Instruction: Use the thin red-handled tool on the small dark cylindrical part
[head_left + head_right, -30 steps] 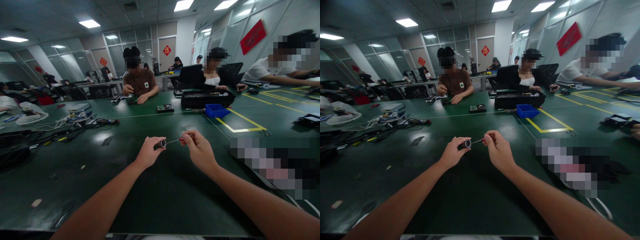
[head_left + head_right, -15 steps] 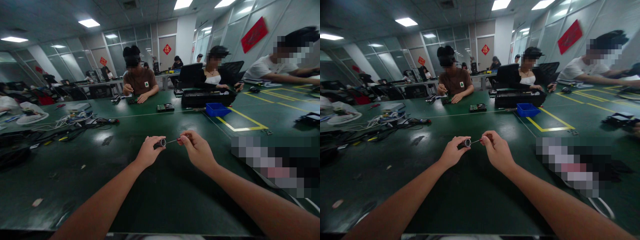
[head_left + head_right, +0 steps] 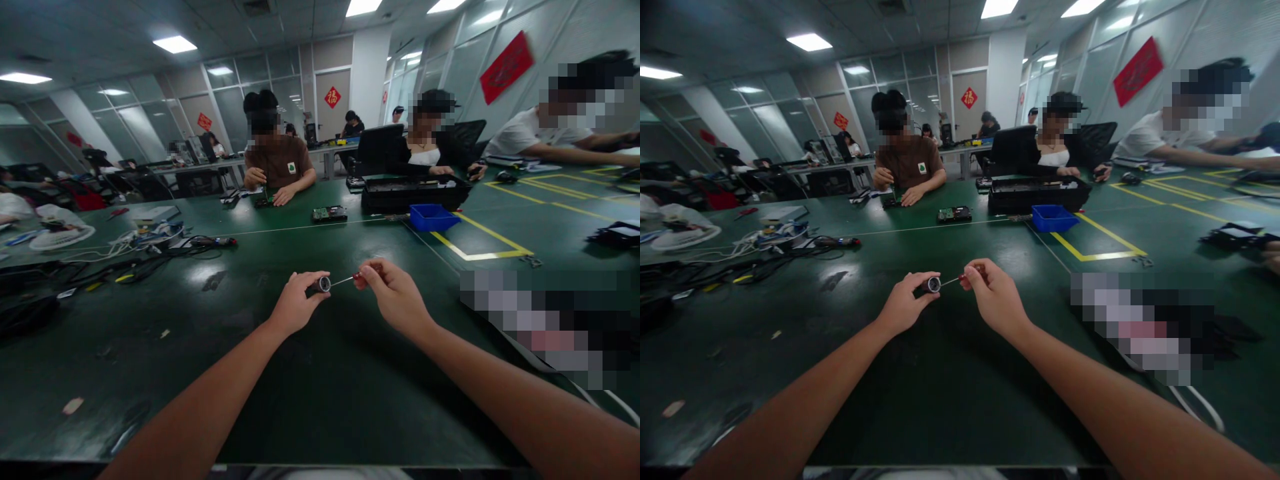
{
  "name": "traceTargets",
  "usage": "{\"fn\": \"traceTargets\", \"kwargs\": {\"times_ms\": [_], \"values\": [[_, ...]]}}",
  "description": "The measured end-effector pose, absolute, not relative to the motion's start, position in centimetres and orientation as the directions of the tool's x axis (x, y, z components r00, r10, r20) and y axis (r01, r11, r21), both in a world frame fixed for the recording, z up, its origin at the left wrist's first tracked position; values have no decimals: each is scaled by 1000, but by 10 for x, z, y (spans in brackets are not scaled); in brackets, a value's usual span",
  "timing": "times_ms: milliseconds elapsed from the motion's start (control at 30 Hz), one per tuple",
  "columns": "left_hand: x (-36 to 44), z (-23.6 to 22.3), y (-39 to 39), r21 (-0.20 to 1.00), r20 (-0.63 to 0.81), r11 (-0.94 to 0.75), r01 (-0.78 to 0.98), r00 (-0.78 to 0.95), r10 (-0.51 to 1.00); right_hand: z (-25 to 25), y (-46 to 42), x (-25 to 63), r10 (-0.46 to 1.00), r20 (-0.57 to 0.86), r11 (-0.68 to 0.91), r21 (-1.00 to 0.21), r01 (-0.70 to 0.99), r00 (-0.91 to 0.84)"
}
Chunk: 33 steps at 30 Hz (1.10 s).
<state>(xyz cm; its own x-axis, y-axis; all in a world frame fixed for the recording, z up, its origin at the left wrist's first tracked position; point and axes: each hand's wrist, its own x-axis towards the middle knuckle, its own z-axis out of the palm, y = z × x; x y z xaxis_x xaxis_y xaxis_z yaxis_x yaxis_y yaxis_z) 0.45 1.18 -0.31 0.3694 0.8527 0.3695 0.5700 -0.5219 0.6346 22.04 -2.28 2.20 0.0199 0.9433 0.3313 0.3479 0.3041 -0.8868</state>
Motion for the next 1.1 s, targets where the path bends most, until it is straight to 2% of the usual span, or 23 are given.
{"fn": "traceTargets", "kwargs": {"times_ms": [333,633,800,933,1033,1100], "values": [[6,-2,10,616,372,-526,587,372,851,20,-21,220,936,347,325,-916,235,57],[6,-4,11,603,388,-532,594,364,847,21,-28,220,924,383,372,-884,284,-21],[5,-3,11,591,368,-535,604,388,845,19,-28,219,922,385,345,-849,401,23],[6,-1,10,587,379,-520,621,358,854,15,-21,218,936,332,299,-924,237,115],[7,1,9,598,381,-524,606,360,852,11,-14,218,958,252,250,-968,31,138],[7,2,9,602,388,-547,582,386,837,10,-10,220,983,142,159,-975,-155,118]]}}
